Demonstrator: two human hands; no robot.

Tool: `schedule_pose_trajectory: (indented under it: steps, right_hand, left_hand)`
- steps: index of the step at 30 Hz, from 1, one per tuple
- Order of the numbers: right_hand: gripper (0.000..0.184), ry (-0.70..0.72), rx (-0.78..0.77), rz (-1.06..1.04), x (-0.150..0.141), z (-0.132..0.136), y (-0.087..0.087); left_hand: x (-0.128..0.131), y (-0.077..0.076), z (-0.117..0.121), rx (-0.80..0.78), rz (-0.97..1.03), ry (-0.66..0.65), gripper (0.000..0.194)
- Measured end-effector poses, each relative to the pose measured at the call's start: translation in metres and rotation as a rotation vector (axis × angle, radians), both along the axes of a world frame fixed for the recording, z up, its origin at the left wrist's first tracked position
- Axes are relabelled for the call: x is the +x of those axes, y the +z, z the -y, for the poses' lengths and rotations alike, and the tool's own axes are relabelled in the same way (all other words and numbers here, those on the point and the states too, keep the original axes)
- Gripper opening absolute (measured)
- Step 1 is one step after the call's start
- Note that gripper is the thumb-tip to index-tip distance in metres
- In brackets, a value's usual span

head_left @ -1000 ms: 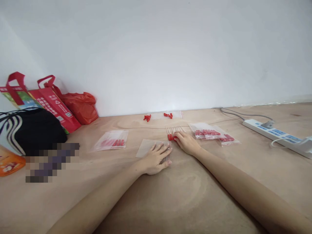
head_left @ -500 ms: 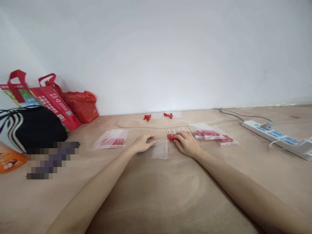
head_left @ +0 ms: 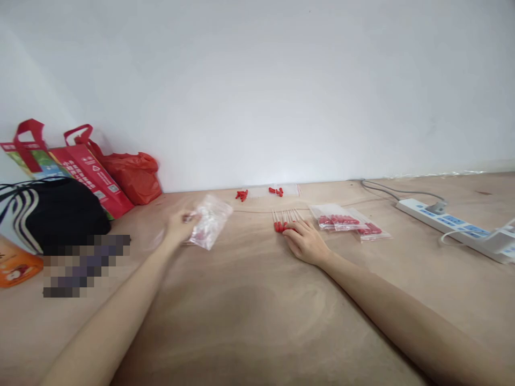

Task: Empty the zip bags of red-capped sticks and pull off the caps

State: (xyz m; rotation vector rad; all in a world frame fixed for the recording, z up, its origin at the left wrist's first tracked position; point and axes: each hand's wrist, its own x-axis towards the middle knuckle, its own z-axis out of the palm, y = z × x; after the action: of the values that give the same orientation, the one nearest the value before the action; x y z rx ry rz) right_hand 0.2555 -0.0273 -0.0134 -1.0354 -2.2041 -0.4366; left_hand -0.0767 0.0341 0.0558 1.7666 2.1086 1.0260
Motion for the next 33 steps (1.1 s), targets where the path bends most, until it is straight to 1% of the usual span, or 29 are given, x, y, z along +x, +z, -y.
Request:
schedule_pose_trajectory:
  steps: [2,4,5,7,8,9,10,11,12,13,15,16,17,18,20,23,25,28,33]
  right_hand:
    - [0.018,0.004,0.003,0.007,0.000,0.000,0.000]
    - [0.018,0.009,0.005,0.011,0.000,0.000,-0.001]
    - [0.018,0.012,0.007,0.011,0.000,0.000,-0.001]
    - [0.018,0.012,0.012,0.007,0.000,0.000,0.000]
    - [0.017,0.011,0.014,0.006,0.000,0.000,0.000]
    - [0.017,0.011,0.014,0.006,0.000,0.000,0.000]
    - [0.017,0.011,0.015,0.007,0.000,0.000,0.000]
    - [0.017,0.011,0.015,0.008,0.000,0.000,0.000]
    - [0.017,0.012,0.016,0.010,0.000,0.000,0.000]
    - [0.017,0.014,0.020,0.010,0.000,0.000,0.000]
    - [0.017,0.020,0.038,0.005,0.000,-0.001,0.000]
    - [0.016,0.024,0.050,0.003,0.000,-0.001,-0.001]
    - [0.016,0.027,0.064,0.001,0.000,-0.001,-0.001]
    - [0.015,0.029,0.075,0.001,0.000,-0.002,-0.001]
    - [0.015,0.030,0.086,0.004,0.000,-0.002,-0.001]
    - [0.015,0.031,0.091,0.006,0.001,-0.002,-0.001]
    - [0.015,0.032,0.095,0.007,0.001,-0.002,0.000]
    - [0.016,0.035,0.096,0.002,0.000,-0.002,0.000]
    - [0.016,0.070,0.084,0.006,0.000,-0.003,-0.001]
  left_hand:
    - [-0.034,0.012,0.000,-0.026,-0.057,0.139,0.023]
    - [-0.060,0.019,0.002,-0.071,-0.109,0.226,0.025]
    - [-0.069,0.020,0.005,-0.098,-0.129,0.253,0.027]
    - [-0.078,0.019,0.011,-0.130,-0.160,0.296,0.037]
    - [-0.078,0.018,0.015,-0.109,-0.201,0.321,0.045]
    - [-0.077,0.017,0.019,-0.055,-0.270,0.333,0.052]
    - [-0.074,0.015,0.023,0.026,-0.362,0.315,0.055]
    - [-0.070,0.012,0.027,0.121,-0.473,0.254,0.052]
    - [-0.067,0.010,0.032,0.213,-0.594,0.143,0.046]
    - [-0.063,0.006,0.035,0.286,-0.716,-0.010,0.039]
    - [-0.058,-0.002,0.039,0.362,-0.924,-0.352,0.028]
    - [-0.057,-0.006,0.040,0.385,-1.014,-0.482,0.025]
    - [-0.056,-0.011,0.039,0.407,-1.088,-0.568,0.023]
    - [-0.055,-0.015,0.038,0.431,-1.137,-0.612,0.022]
    - [-0.054,-0.023,0.033,0.477,-1.169,-0.620,0.021]
    - [-0.048,-0.031,0.026,0.530,-1.116,-0.592,0.023]
    - [-0.038,-0.034,0.025,0.548,-1.055,-0.589,0.022]
    - [-0.011,-0.037,0.029,0.563,-0.956,-0.627,0.023]
    - [0.053,-0.043,0.045,0.570,-0.827,-0.746,0.022]
